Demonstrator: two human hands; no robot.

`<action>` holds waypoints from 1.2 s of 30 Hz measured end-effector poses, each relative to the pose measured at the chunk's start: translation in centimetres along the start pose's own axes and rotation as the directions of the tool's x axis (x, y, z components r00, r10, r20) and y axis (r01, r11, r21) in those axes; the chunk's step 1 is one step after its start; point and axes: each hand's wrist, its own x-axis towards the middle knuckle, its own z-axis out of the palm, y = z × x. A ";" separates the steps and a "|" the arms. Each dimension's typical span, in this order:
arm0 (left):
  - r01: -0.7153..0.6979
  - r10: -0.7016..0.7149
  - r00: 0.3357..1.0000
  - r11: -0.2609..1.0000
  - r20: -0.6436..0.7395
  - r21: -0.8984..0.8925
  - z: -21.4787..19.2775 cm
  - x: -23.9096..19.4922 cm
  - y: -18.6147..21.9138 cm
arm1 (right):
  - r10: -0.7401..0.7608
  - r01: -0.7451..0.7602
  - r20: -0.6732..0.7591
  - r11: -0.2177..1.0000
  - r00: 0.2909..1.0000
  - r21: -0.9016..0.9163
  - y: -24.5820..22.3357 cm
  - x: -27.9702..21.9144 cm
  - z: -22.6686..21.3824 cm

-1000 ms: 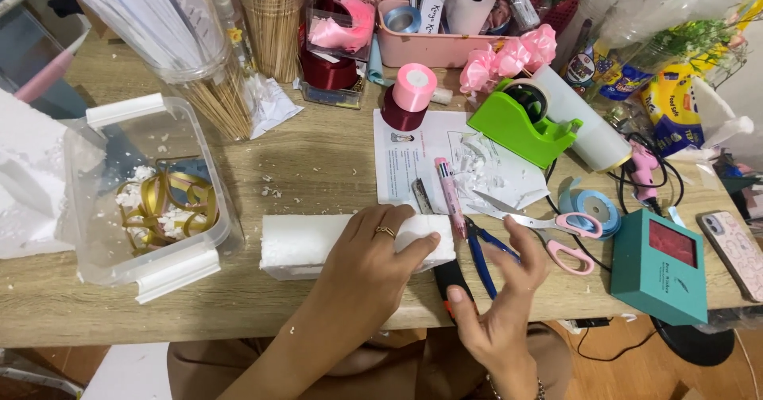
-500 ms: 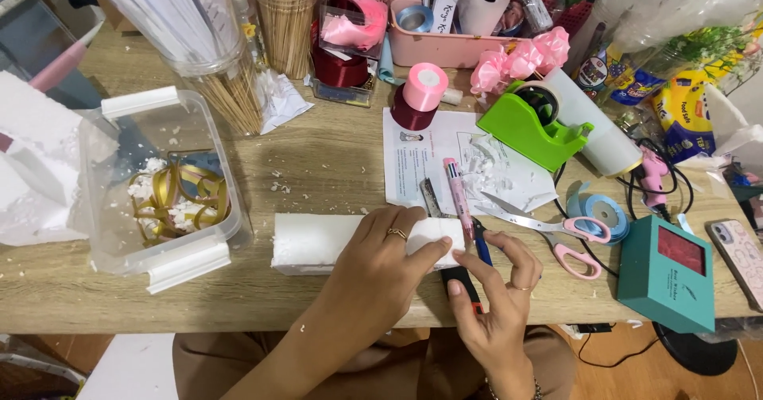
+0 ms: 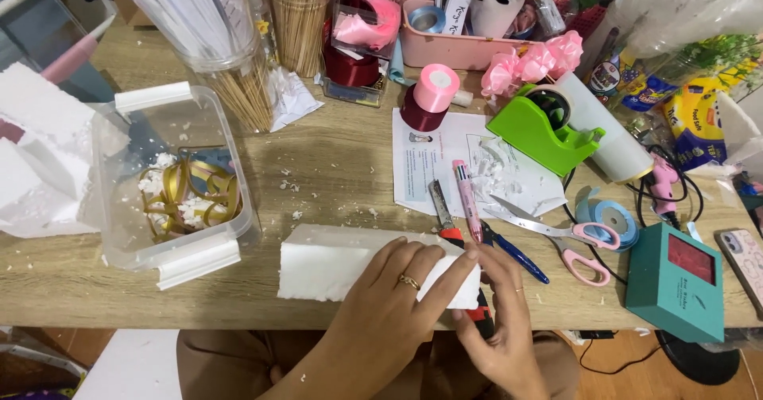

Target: The person handles a rectangular white styrofoam piece with a central cutout and repeatedly places a teal gift box into the cutout to check the fit. They adjust the styrofoam and box several times, then briefly handle a plastic container with ribbons before returning to the fitting task.

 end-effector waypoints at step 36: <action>-0.076 0.084 0.988 0.995 -0.126 0.072 5.9 -7.2 -1.0 | -0.219 0.224 0.048 0.940 0.975 -0.259 7.2 -5.6 3.6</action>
